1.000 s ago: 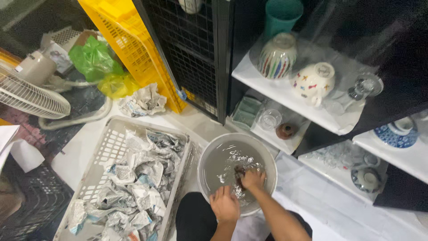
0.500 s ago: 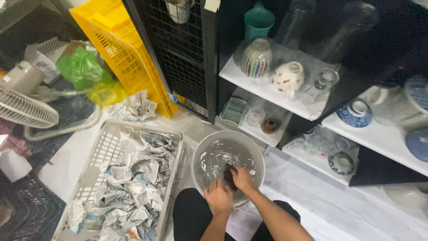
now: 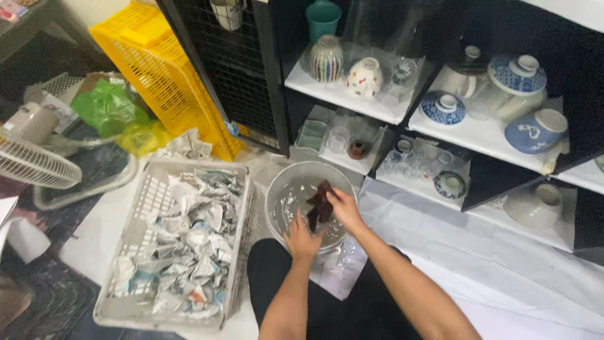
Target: The person sits on the floor and wipes a clear glass tumbler and a small brown ceramic cup with a maroon cloth. They dip the cloth into a bucket of water, wring it out, and continue wiping the items before placing them on a nearby shelf.
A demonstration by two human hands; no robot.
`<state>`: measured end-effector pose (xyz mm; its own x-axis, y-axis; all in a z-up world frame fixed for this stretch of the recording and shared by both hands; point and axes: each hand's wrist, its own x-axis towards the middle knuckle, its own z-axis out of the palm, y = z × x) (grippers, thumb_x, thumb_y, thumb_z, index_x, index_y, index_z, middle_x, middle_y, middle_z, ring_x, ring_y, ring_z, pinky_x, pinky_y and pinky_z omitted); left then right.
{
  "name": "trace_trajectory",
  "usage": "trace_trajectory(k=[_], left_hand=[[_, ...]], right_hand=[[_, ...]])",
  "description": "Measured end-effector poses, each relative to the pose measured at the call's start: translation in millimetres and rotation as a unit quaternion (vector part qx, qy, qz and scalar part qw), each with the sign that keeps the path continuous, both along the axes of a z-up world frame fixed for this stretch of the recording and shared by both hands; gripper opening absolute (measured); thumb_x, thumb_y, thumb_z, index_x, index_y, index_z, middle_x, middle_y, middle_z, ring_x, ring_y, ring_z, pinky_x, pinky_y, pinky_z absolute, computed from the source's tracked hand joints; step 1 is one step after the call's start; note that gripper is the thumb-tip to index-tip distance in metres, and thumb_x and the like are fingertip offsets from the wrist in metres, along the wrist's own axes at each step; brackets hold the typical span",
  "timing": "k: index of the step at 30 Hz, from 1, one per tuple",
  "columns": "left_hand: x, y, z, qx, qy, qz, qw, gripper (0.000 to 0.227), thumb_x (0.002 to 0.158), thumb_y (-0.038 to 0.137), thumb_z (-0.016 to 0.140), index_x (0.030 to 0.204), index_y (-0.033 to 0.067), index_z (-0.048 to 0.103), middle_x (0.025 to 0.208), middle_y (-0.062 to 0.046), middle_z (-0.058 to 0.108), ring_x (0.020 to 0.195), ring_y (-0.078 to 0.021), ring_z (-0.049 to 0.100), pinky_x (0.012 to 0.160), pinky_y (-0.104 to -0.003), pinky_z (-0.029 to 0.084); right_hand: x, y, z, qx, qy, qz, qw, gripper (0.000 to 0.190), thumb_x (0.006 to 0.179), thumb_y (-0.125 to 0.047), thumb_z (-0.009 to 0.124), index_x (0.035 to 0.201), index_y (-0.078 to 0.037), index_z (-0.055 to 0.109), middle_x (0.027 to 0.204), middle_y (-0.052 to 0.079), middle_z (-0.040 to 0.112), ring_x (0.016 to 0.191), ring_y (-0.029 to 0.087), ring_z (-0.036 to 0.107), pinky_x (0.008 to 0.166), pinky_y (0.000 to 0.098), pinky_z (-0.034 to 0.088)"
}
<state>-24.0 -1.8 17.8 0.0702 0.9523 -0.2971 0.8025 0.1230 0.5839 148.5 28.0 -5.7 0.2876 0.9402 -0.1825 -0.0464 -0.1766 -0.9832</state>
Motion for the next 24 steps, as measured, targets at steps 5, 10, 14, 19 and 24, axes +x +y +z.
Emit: trace_trajectory(k=[5,10,14,19,24], left_hand=[[4.8,12.1,-5.5,0.101,-0.211,-0.016,0.972,0.126,0.063,0.028,0.097,0.160,0.0151,0.017,0.155,-0.029,0.034,0.143,-0.0467,0.034,0.115,-0.051,0.034],[23.1,36.4,-8.5,0.173,-0.279,-0.029,0.944,0.120,0.065,0.021,0.093,0.160,0.0086,0.022,0.149,-0.027,0.046,0.138,-0.0442,0.046,0.113,-0.048,0.041],[31.0,58.7,-0.7,0.172,-0.272,-0.057,0.945,0.108,0.059,0.018,0.092,0.150,0.0055,0.037,0.138,-0.024,0.052,0.128,-0.0419,0.053,0.106,-0.046,0.045],[36.6,67.9,17.0,0.174,-0.263,-0.046,0.948,0.047,0.072,0.006,0.075,0.118,0.0045,0.063,0.114,-0.020,0.068,0.112,-0.0392,0.064,0.096,-0.045,0.053],[35.5,67.7,35.4,0.060,-0.267,0.007,0.962,0.029,0.083,0.011,0.071,0.111,0.0078,0.063,0.092,-0.020,0.073,0.088,-0.0376,0.074,0.079,-0.045,0.057]], right_hand=[[-4.6,2.1,35.0,0.027,0.081,0.004,0.996,0.028,0.103,-0.022,0.061,0.119,-0.003,0.072,0.099,0.000,0.074,0.090,0.009,0.065,0.083,0.0251,0.051],[-7.2,-2.9,73.4,0.033,0.047,0.008,0.998,0.028,0.103,-0.022,0.061,0.119,-0.001,0.073,0.100,0.001,0.074,0.090,0.009,0.064,0.082,0.0258,0.051],[-4.6,3.0,93.4,0.030,0.060,-0.002,0.998,0.031,0.101,-0.021,0.061,0.124,-0.002,0.069,0.104,0.003,0.073,0.092,0.009,0.064,0.083,0.0260,0.052],[-3.3,11.0,108.0,0.077,0.060,0.000,0.995,0.037,0.095,-0.017,0.069,0.126,0.003,0.062,0.111,0.007,0.074,0.101,0.013,0.069,0.089,0.0281,0.054],[3.7,0.9,124.4,0.013,-0.226,-0.033,0.974,0.070,0.072,-0.016,0.090,0.127,0.001,0.049,0.104,0.016,0.073,0.095,0.026,0.071,0.083,0.0366,0.055]])
